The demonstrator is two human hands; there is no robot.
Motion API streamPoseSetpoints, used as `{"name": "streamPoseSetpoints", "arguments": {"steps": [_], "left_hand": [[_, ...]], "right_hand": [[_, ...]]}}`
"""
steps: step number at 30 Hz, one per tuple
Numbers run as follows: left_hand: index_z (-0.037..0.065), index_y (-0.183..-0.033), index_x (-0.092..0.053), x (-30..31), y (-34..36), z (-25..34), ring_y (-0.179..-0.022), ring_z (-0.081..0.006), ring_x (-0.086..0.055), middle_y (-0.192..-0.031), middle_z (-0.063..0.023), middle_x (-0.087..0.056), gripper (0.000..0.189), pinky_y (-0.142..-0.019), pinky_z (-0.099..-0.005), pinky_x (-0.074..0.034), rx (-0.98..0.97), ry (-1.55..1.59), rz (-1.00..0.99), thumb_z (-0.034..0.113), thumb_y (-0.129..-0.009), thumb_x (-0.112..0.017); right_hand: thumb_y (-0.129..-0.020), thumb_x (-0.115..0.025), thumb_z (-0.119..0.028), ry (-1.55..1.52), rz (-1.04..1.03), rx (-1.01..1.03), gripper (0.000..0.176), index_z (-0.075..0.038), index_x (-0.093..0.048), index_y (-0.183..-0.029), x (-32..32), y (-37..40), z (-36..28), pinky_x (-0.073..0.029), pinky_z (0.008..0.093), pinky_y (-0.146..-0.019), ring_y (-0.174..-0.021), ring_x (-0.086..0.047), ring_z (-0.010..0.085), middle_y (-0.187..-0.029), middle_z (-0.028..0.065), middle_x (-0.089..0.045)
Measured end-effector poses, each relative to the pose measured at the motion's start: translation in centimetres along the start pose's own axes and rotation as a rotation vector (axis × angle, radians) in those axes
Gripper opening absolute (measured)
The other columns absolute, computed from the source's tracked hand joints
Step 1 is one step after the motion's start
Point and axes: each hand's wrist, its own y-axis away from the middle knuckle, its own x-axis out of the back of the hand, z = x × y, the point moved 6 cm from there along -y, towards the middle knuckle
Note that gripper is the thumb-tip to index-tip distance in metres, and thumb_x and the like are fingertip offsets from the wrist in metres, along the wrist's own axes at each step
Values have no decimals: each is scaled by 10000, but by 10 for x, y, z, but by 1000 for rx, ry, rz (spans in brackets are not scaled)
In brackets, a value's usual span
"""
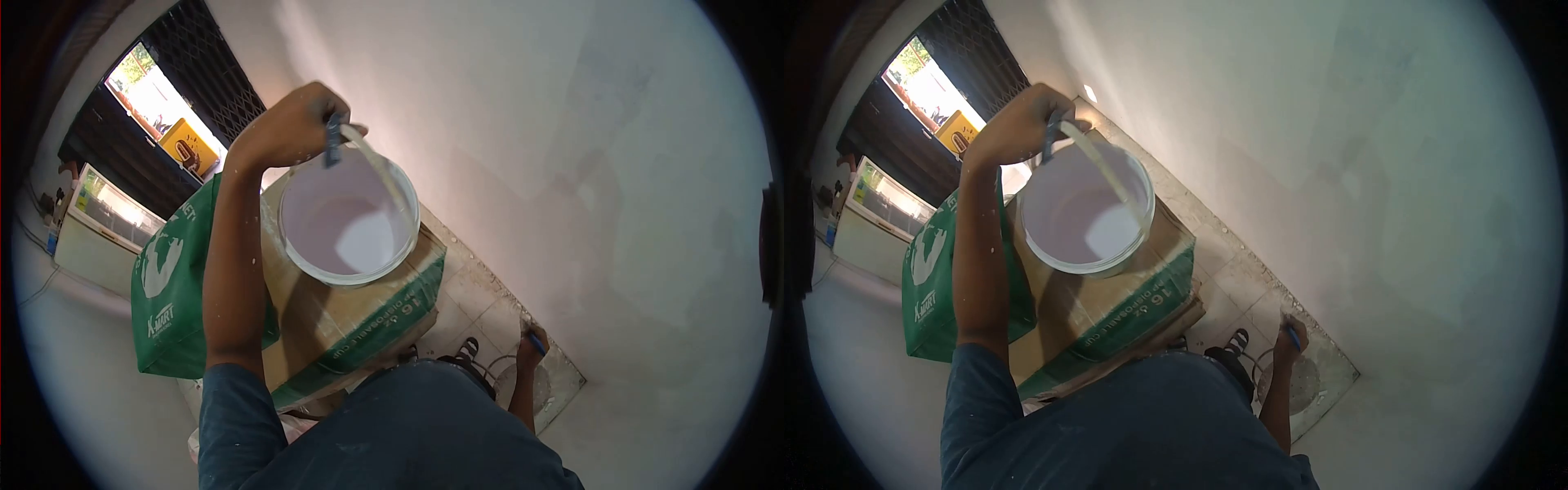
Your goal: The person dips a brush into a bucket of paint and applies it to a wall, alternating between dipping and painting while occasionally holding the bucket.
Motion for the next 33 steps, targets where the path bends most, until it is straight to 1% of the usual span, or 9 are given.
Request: {"name": "streamPoseSetpoints", "arguments": {"steps": [2,3,8,10,14,19,26,28,33], "left_hand": [[-42,-625,-550,16,-3,34,-504,-102,-498,-553,-81,-512,190,-505,-274,-412,-176,58,456,85,-737,-637],[-37,-634,-590,20,-1,55,-415,-111,-445,-471,-63,-409,154,-435,-301,-388,-50,105,388,76,-739,-588],[-42,-715,-611,2,-4,93,-383,-79,-387,-498,-5,-435,99,-365,-232,-290,148,493,201,4,-702,-525],[23,-678,-562,-22,-7,107,-405,-38,-326,-493,46,-370,101,-373,-219,-203,230,913,111,33,-778,-551],[50,-707,-549,-80,-26,140,-372,-30,-252,-487,58,-365,139,-360,-216,-165,120,1177,-116,91,-825,-609],[122,-649,-439,-173,-61,171,-393,-41,-270,-494,64,-322,299,-365,-213,-184,158,1497,-344,247,-876,-589],[97,-586,-470,-294,-99,171,-434,-64,-354,-516,34,-404,379,-409,-227,-250,77,1346,-506,287,-896,-578],[61,-602,-522,-311,-106,168,-460,-62,-372,-533,23,-434,370,-423,-235,-265,-120,1091,-489,272,-902,-570],[15,-564,-492,-333,-113,148,-491,-96,-355,-505,3,-396,407,-479,-286,-308,-162,1060,-473,245,-893,-562]], "right_hand": [[-684,-604,79,-27,-12,-3,167,-2,-612,-829,7,-17,4,-488,315,-727,-742,-627,218,-788,112,-642],[-688,-586,80,-33,-2,-6,177,11,-615,-848,10,-23,14,-482,296,-729,-754,-612,187,-809,92,-632],[-710,-624,67,-30,19,-129,125,11,-600,-820,39,-68,19,-478,313,-773,-790,-623,210,-841,124,-643],[-722,-640,64,-102,9,-191,117,9,-591,-813,51,-85,17,-474,298,-769,-801,-609,180,-851,105,-638],[-779,-652,32,-247,96,-360,105,-17,-570,-824,69,-113,12,-458,238,-682,-739,-543,114,-771,39,-570],[-844,-599,-59,-799,153,-673,264,-35,-499,-1087,82,-123,-4,-503,304,-790,-896,-580,163,-1023,83,-564],[-871,-568,-63,-700,145,-569,398,-21,-430,-1242,94,-136,-86,-499,350,-863,-997,-588,213,-1111,138,-575],[-851,-604,-64,-596,139,-621,331,3,-521,-1164,89,-139,-103,-503,338,-858,-991,-593,204,-1073,133,-605],[-784,-681,-77,-214,-303,-232,195,9,-649,-956,29,-150,-145,-496,258,-764,-872,-623,150,-945,107,-659]]}}
